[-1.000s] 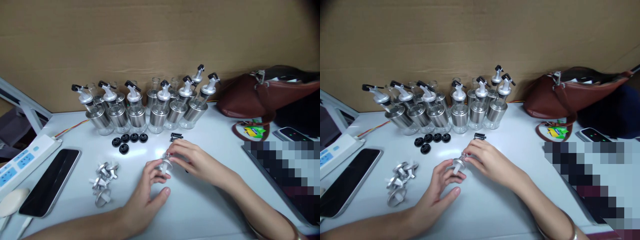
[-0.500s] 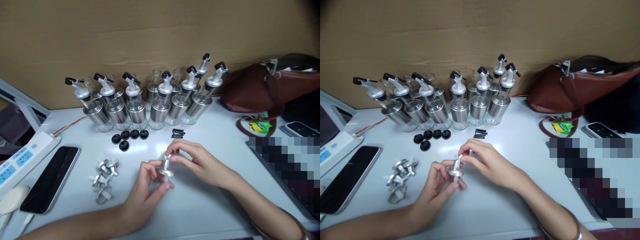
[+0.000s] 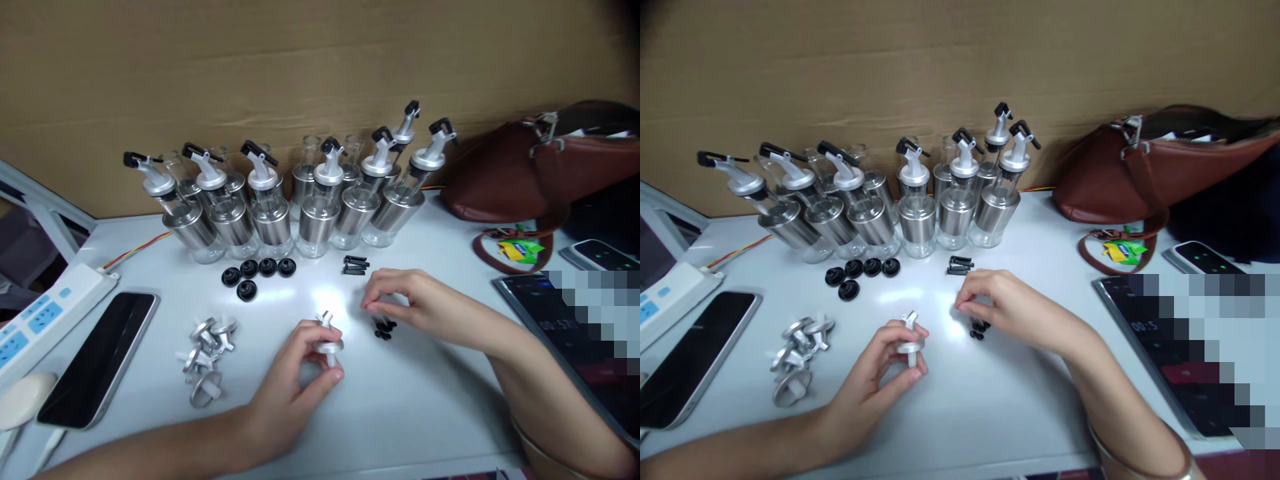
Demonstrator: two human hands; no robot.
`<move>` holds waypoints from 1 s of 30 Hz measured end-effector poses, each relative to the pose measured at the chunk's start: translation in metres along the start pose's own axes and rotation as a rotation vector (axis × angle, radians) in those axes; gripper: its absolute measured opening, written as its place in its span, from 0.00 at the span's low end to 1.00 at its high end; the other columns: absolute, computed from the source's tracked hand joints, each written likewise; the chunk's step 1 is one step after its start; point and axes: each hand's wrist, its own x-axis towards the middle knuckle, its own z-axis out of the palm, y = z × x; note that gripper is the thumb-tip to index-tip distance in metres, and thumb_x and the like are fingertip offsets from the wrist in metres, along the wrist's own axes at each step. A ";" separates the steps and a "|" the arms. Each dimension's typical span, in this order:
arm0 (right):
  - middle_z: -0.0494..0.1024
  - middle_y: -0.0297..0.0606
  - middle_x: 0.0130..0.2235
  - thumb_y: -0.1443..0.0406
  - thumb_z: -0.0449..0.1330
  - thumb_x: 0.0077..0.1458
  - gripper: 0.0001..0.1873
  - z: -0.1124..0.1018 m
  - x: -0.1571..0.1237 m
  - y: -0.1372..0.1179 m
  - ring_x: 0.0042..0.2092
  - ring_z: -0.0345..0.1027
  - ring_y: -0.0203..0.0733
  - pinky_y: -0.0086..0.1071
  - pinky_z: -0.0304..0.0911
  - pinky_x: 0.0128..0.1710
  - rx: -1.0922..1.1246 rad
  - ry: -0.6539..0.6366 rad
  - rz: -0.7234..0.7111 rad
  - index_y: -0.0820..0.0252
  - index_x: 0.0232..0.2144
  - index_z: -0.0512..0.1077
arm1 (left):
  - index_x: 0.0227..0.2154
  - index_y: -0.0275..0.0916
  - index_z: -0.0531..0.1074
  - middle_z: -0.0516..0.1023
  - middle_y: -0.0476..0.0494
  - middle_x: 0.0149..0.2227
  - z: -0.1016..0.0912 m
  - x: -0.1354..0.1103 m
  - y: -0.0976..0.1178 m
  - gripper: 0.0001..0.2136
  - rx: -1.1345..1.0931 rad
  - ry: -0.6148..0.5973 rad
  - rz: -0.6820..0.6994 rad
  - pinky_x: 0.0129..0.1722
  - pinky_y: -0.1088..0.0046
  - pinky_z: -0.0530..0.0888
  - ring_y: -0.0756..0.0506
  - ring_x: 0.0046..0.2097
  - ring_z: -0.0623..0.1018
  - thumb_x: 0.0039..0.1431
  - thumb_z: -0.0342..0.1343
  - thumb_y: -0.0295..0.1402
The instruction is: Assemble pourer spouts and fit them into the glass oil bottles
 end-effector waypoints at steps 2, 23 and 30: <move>0.77 0.37 0.30 0.65 0.58 0.58 0.09 -0.005 -0.003 0.004 0.33 0.71 0.40 0.32 0.64 0.34 0.012 -0.078 0.032 0.59 0.28 0.75 | 0.47 0.48 0.66 0.66 0.47 0.47 0.000 0.000 0.000 0.15 0.004 0.003 0.002 0.45 0.69 0.70 0.50 0.41 0.72 0.62 0.53 0.22; 0.77 0.37 0.32 0.64 0.55 0.62 0.07 0.025 0.007 -0.011 0.33 0.69 0.39 0.30 0.62 0.33 0.216 0.163 0.060 0.59 0.32 0.70 | 0.47 0.48 0.66 0.68 0.47 0.50 0.001 0.001 0.001 0.14 -0.017 -0.007 -0.009 0.46 0.68 0.69 0.49 0.41 0.73 0.64 0.51 0.23; 0.74 0.32 0.24 0.57 0.66 0.50 0.15 0.041 0.014 -0.023 0.27 0.66 0.35 0.29 0.61 0.28 0.843 0.181 0.154 0.60 0.23 0.69 | 0.45 0.48 0.66 0.69 0.48 0.50 0.001 0.002 0.003 0.12 -0.077 -0.019 -0.010 0.43 0.71 0.71 0.52 0.37 0.75 0.64 0.51 0.24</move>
